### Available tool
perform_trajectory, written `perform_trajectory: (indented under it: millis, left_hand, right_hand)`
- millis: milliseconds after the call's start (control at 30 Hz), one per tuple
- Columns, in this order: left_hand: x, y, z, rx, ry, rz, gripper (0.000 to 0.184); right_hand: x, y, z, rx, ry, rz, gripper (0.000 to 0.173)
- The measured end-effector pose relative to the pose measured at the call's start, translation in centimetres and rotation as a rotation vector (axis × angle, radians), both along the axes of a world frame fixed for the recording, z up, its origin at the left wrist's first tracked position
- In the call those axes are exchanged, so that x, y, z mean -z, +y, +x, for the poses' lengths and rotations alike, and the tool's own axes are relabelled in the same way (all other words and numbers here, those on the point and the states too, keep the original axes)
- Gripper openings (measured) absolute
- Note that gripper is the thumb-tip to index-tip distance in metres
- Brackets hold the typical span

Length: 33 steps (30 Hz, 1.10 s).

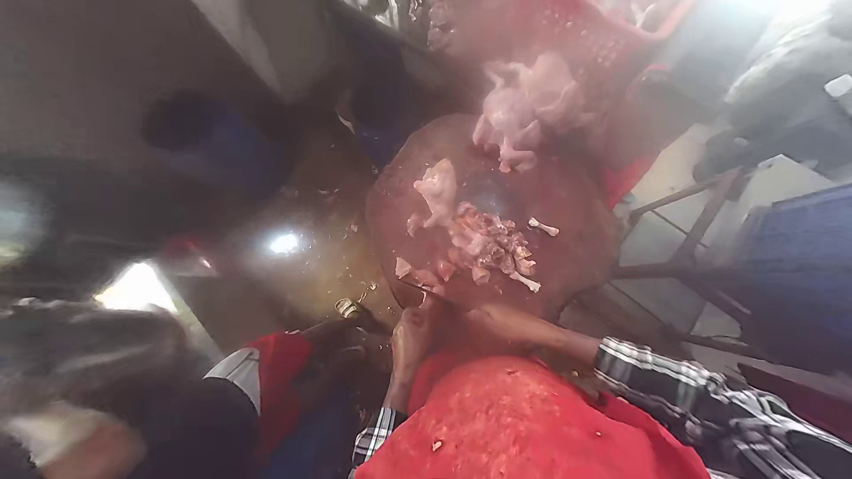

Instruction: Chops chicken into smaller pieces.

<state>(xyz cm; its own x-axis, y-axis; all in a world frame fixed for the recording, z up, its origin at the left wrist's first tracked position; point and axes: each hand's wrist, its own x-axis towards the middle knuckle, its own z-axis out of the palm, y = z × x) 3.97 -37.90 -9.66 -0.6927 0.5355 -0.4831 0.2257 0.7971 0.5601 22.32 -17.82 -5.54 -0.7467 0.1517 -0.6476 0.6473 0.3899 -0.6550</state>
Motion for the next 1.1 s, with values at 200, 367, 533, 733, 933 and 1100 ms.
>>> perform_trajectory:
  millis: [200,367,533,733,933,1100]
  left_hand:
    - [2.2,-1.1,3.6,-0.112,-0.023,0.141,0.037]
    - [1.6,0.3,2.5,-0.09,-0.023,0.111,0.041]
    - [-1.2,0.1,0.8,-0.433,-0.3,0.878,0.039]
    - [-0.3,1.5,1.1,0.104,-0.141,0.325,0.081]
    - [-0.9,12.6,-0.9,0.476,-0.354,0.472,0.055]
    - [-2.8,19.7,-10.9,0.321,0.19,0.318,0.042]
  right_hand:
    - [-4.5,-3.5,-0.2,0.128,0.317,-0.142,0.073]
    - [1.1,-1.8,1.2,0.059,-0.039,-0.09,0.069]
    - [-2.5,-3.3,-1.5,0.155,0.09,-0.1,0.062]
    - [2.8,-4.1,-3.5,0.431,-0.057,-0.523,0.066]
    - [0.8,0.2,2.8,0.692,0.0,-0.236,0.06]
    - [-1.4,4.2,9.9,0.153,-0.069,0.154,0.043]
